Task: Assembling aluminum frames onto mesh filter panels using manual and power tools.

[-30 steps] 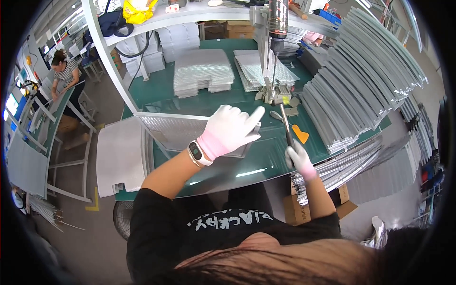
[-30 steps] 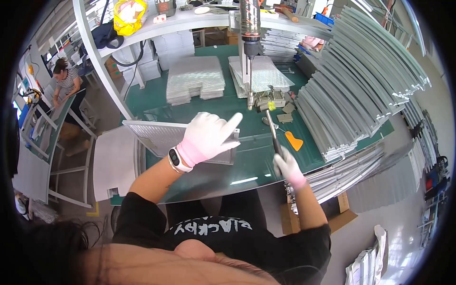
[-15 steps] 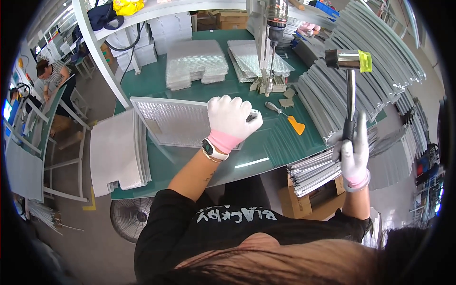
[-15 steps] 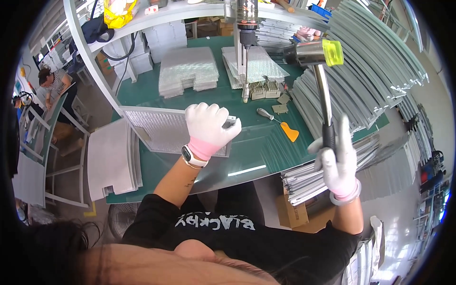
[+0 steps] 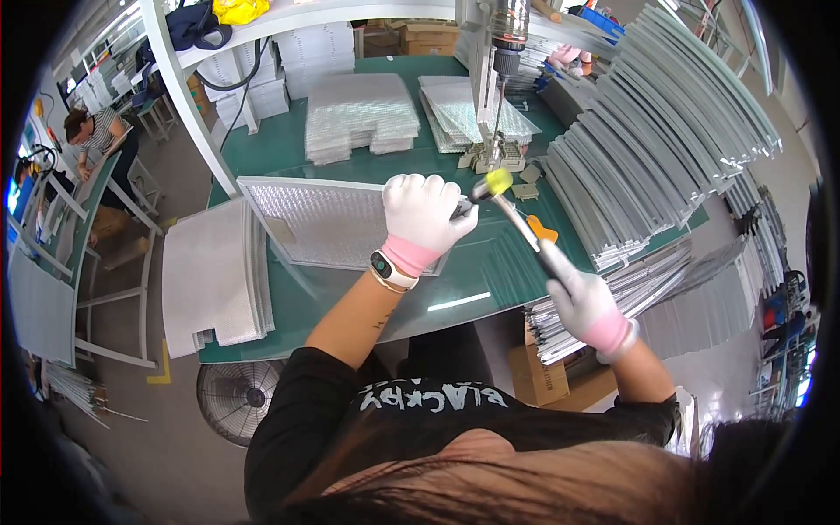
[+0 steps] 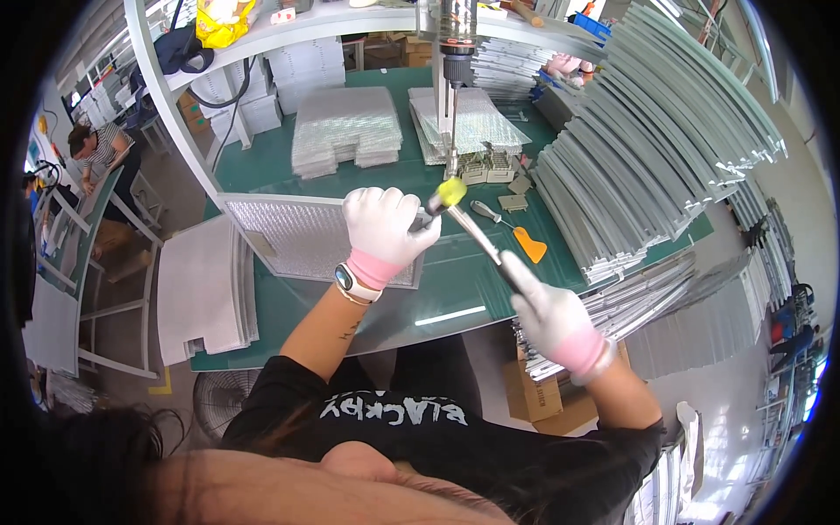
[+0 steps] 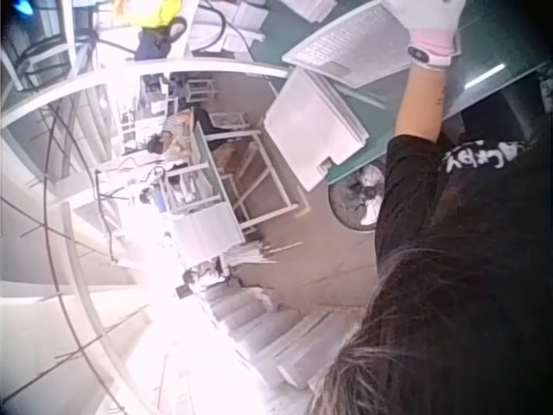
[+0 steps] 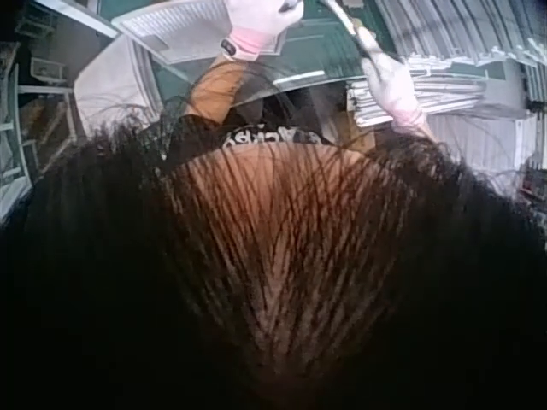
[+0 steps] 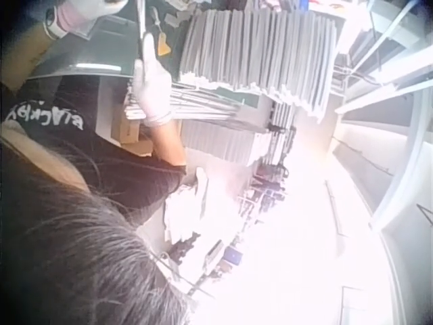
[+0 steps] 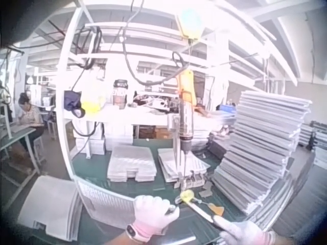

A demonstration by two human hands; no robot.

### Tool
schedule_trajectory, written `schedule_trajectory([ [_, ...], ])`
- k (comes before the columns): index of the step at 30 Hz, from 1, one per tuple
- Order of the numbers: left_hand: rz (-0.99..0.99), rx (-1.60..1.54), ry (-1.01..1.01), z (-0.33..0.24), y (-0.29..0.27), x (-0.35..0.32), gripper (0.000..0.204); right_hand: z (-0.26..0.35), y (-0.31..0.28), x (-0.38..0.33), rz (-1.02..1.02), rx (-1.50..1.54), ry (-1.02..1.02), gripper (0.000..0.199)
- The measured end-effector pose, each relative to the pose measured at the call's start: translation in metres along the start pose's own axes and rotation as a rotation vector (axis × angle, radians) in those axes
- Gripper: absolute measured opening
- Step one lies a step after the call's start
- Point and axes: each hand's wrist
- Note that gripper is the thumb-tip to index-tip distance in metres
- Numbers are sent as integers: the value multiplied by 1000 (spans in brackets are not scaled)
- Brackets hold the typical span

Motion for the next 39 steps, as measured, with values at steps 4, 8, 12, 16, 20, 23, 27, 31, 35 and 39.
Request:
schedule_trajectory([
  [4,-59,-34,12,1,-5,0,30,-23,26,11,64,383,364,53],
  [8,-55,-108,15,-8,-9,1,34,-99,124,7,58,112,340,55],
  [12,-60,-150,41,-3,-12,0,37,-103,115,88,-128,-63,173,68],
  [16,-69,-103,44,2,-12,-4,35,15,-12,216,-800,523,-321,65],
  [20,4,-141,42,-2,-2,8,28,45,-76,264,-624,692,-354,86],
  [23,5,-128,19,6,5,10,28,93,-75,257,-458,1147,-247,51],
  [27,46,-124,8,8,8,11,27,67,-54,257,-547,1401,-256,11],
  [31,55,-164,13,6,5,15,25,45,-40,309,135,1676,-1165,12],
  [35,-2,-227,13,6,7,18,27,13,-44,272,-46,1430,-495,45],
  [39,144,-205,0,9,-3,13,20,61,-5,248,-186,1488,-494,54],
])
Point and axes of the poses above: each hand's wrist, its own x-axis towards the middle knuckle, its own y-axis out of the palm, z = x × y
